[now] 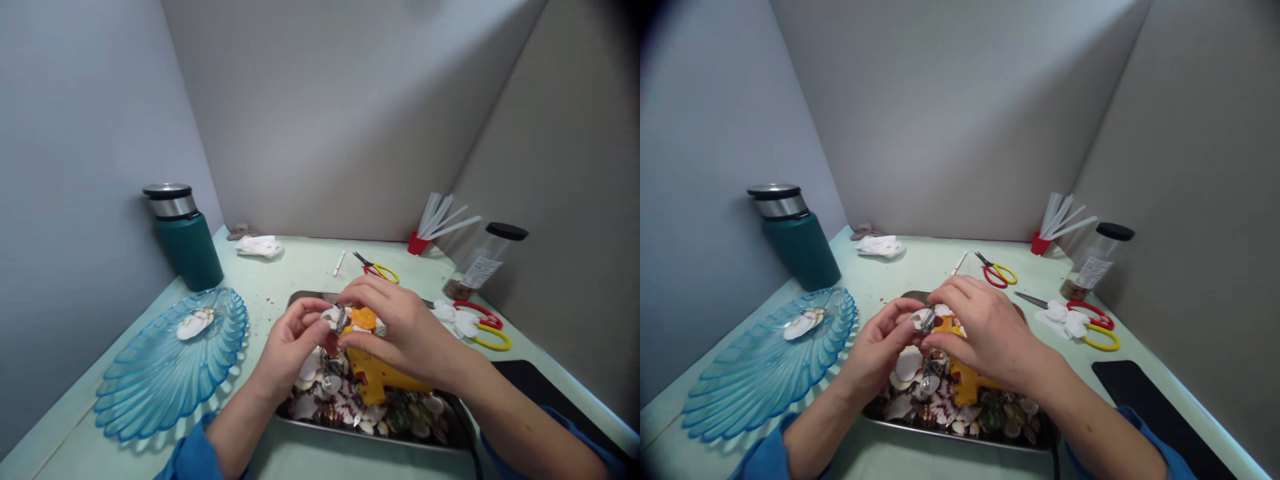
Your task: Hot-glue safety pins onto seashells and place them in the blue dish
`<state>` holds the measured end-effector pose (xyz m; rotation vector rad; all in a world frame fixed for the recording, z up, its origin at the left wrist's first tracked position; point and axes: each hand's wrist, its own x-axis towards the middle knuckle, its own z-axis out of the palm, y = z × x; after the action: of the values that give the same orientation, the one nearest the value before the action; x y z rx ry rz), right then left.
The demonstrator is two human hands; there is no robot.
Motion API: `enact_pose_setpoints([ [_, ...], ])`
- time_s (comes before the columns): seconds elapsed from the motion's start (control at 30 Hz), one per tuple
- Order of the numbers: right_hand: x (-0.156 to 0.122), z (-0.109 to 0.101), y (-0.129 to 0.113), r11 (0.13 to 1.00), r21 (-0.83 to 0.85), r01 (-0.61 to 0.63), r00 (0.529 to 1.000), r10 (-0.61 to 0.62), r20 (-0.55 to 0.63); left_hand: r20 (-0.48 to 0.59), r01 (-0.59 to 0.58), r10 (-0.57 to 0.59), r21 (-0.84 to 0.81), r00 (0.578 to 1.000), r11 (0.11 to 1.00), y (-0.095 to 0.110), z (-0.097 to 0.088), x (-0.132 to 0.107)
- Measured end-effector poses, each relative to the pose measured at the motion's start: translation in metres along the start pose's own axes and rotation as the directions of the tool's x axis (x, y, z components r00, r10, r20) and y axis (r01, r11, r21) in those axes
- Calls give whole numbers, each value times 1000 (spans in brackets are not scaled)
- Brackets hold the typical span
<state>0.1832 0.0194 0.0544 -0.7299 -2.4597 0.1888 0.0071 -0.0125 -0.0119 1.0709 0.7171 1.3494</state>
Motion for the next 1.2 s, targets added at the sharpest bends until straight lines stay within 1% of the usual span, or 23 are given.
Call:
enact_pose_setpoints([
  [0.07, -1, 5, -2, 1000, 0, 6, 1000, -6, -22, 22, 2, -2, -11, 1000, 1000, -1, -1, -1],
  [0.13, -2, 10, -1, 1000, 29, -4, 998, 6, -55, 13, -22, 22, -34, 1000, 999, 0, -1, 0],
  [0.2, 0, 11, 0, 996, 74, -42, 994, 49, -93, 11, -35, 36, -57, 999, 998, 0, -2, 2],
  [0.23, 4, 10, 1, 993, 92, -71, 990, 82, -112, 29, -25, 27, -66, 999, 997, -1, -2, 3],
  [0.27, 11, 9, 1, 990, 103, -97, 983, 111, -148, 43, -3, 4, -37, 999, 999, -2, -2, 4],
  [0.3, 19, 8, -1, 989, 94, -113, 983, 125, -132, 52, 17, -19, 52, 998, 999, -4, -2, 4],
  [0.33, 30, 7, -4, 991, 77, -107, 987, 115, -110, 51, 8, -19, 213, 999, 977, -6, -1, 4],
  [0.37, 43, 9, -8, 996, 49, -69, 996, 71, -48, 60, -26, 0, 419, 998, 908, -9, -1, 3],
  [0.4, 56, 12, -15, 1000, 8, -9, 1000, 9, 12, 63, -46, 17, 491, 998, 870, -11, -1, 2],
  [0.43, 71, 19, -23, 999, -38, 29, 994, -25, 104, 69, -73, 42, 542, 997, 837, -13, 0, 0],
  [0.5, 98, 39, -39, 982, -116, 148, 958, -113, 264, 84, -120, 88, 600, 993, 791, -15, 1, -5],
  [0.53, 110, 52, -47, 961, -168, 218, 930, -153, 336, 94, -139, 103, 617, 990, 775, -14, 1, -8],
  [0.57, 121, 67, -53, 932, -209, 295, 889, -188, 418, 109, -157, 114, 634, 987, 757, -13, 1, -10],
  [0.63, 138, 97, -61, 910, -228, 347, 865, -216, 453, 159, -205, 132, 662, 978, 721, -10, 1, -13],
  [0.7, 150, 123, -62, 893, -239, 381, 848, -234, 476, 216, -266, 159, 686, 963, 678, -7, 1, -14],
  [0.77, 159, 138, -59, 884, -262, 387, 852, -234, 469, 250, -306, 179, 709, 952, 636, -6, 0, -12],
  [0.8, 163, 142, -56, 881, -280, 382, 862, -231, 451, 254, -310, 179, 726, 950, 614, -6, 0, -11],
  [0.83, 165, 142, -52, 880, -297, 370, 876, -224, 427, 253, -304, 170, 748, 952, 590, -6, 0, -10],
  [0.9, 164, 132, -44, 884, -328, 333, 905, -202, 374, 253, -279, 122, 802, 960, 529, -8, -1, -7],
  [1.0, 146, 104, -29, 896, -347, 278, 931, -163, 327, 249, -250, 65, 854, 966, 457, -9, -1, -5],
  [1.07, 120, 82, -16, 904, -359, 234, 946, -127, 297, 239, -246, 71, 863, 968, 442, -9, -1, -6],
  [1.17, 66, 54, 7, 919, -367, 144, 968, -54, 243, 220, -243, 103, 870, 970, 429, -9, 1, -7],
  [1.2, 45, 47, 15, 943, -324, 73, 984, -14, 180, 214, -242, 112, 872, 970, 427, -9, 1, -6],
])
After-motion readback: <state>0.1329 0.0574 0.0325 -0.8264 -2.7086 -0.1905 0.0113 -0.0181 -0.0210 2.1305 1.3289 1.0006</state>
